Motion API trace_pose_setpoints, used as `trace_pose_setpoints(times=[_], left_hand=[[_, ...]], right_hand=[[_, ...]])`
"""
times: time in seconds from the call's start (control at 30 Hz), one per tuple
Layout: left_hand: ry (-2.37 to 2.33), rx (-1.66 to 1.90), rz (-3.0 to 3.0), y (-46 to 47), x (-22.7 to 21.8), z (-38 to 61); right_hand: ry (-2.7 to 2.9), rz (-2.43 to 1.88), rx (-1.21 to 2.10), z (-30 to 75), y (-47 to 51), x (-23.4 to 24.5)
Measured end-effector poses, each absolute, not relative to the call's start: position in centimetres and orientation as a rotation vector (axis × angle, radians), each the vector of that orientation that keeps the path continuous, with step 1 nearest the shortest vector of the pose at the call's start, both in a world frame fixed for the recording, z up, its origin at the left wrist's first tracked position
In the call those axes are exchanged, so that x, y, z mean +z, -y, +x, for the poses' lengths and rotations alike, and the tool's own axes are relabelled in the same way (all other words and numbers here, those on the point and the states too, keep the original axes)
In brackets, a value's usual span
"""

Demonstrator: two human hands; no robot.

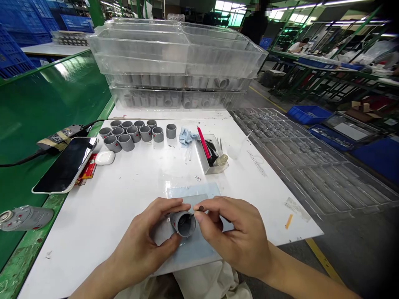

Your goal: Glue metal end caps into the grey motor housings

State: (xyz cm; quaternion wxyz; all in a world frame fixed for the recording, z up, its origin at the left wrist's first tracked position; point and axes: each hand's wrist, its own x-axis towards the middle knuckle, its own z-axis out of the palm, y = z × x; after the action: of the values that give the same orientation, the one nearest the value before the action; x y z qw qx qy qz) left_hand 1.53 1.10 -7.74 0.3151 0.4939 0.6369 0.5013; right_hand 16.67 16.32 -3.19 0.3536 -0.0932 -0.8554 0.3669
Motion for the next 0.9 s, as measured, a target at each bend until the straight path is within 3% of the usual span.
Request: trace_pose_setpoints(times=[0.27, 0.57, 0.9], left_hand=[[-1.731, 1.295, 1.298, -1.1, -7.5, 1.6], [-1.772, 1.268, 1.345, -1.2, -7.3, 1.5], [-1.842, 1.335, 1.265, -1.4, -8.0, 2.1]], right_hand=[[2.215, -0.239, 0.967, 17.0, -16.2, -2.5], [1.769, -0.513, 0.668, 18.9, -20.8, -0.7], [1.889, -0.577, 0.367, 17.0, -26.8, -1.7]])
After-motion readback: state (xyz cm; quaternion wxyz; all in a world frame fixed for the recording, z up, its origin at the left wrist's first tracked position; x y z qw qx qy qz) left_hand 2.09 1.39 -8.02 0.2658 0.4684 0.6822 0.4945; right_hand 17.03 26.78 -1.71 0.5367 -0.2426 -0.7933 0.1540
